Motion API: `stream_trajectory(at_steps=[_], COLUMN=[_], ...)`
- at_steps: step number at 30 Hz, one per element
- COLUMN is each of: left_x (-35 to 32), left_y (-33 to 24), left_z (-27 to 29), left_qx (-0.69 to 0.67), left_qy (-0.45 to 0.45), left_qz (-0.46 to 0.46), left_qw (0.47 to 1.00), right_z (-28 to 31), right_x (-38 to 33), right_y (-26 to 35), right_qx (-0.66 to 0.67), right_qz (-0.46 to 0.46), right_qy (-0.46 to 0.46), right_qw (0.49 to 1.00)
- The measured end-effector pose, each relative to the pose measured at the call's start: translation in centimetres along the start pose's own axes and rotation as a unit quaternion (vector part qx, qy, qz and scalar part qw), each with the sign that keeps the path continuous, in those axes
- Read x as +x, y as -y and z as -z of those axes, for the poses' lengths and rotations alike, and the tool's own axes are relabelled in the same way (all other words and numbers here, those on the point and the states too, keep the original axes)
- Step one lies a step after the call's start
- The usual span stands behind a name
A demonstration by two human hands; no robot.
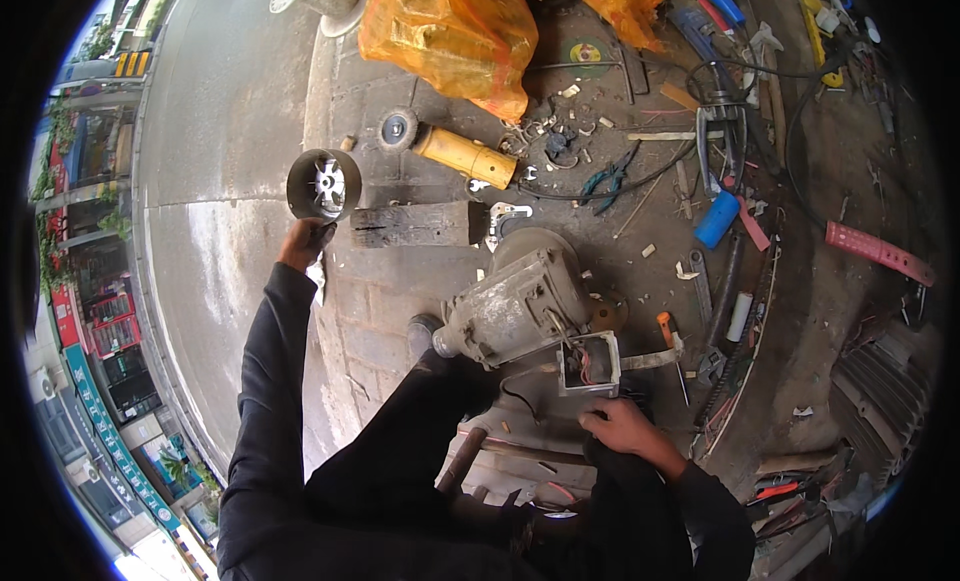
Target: The person retrieves a motor from a cluttered scrap pile, carries it to a workbench, and disassembles it using a screwdriver and hammer. The person removes the end cover, separates the housing, and extracts the rotor, placing components on the bench.
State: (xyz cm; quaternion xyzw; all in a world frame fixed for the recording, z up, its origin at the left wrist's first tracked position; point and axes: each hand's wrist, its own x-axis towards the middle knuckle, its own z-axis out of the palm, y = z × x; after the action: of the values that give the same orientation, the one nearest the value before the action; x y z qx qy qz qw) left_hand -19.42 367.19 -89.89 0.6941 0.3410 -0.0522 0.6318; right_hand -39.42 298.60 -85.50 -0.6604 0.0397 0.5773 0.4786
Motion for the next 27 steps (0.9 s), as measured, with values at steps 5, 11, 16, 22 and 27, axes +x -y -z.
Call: stream_trajectory(at_steps=[5,11,16,22,27], left_x=[6.6,4.6,-6.2,-17.1,-17.1], left_y=[2.8,1.2,-0.1,3.4,4.4], left_z=[-3.1,-6.2,-10.4,-22.7,-25.7], left_qx=[-0.154,-0.098,0.160,0.222,0.023], left_qy=[-0.067,-0.095,-0.062,0.312,0.354], left_qz=[0.244,0.176,-0.030,0.040,0.252], left_qw=[0.955,0.975,0.985,0.923,0.901], right_z=[-0.8,-2.3,-3.5,-3.9,-1.3], right_x=[5.8,8.5,11.0,12.3,13.5], right_y=[-7.9,-9.2,-6.2,-4.6,-5.5], right_qx=[0.035,0.116,0.503,0.660,0.672], right_qz=[0.030,0.027,0.049,0.081,0.126], right_qy=[-0.186,-0.123,-0.023,0.018,0.012], right_qw=[0.982,0.985,0.863,0.747,0.730])
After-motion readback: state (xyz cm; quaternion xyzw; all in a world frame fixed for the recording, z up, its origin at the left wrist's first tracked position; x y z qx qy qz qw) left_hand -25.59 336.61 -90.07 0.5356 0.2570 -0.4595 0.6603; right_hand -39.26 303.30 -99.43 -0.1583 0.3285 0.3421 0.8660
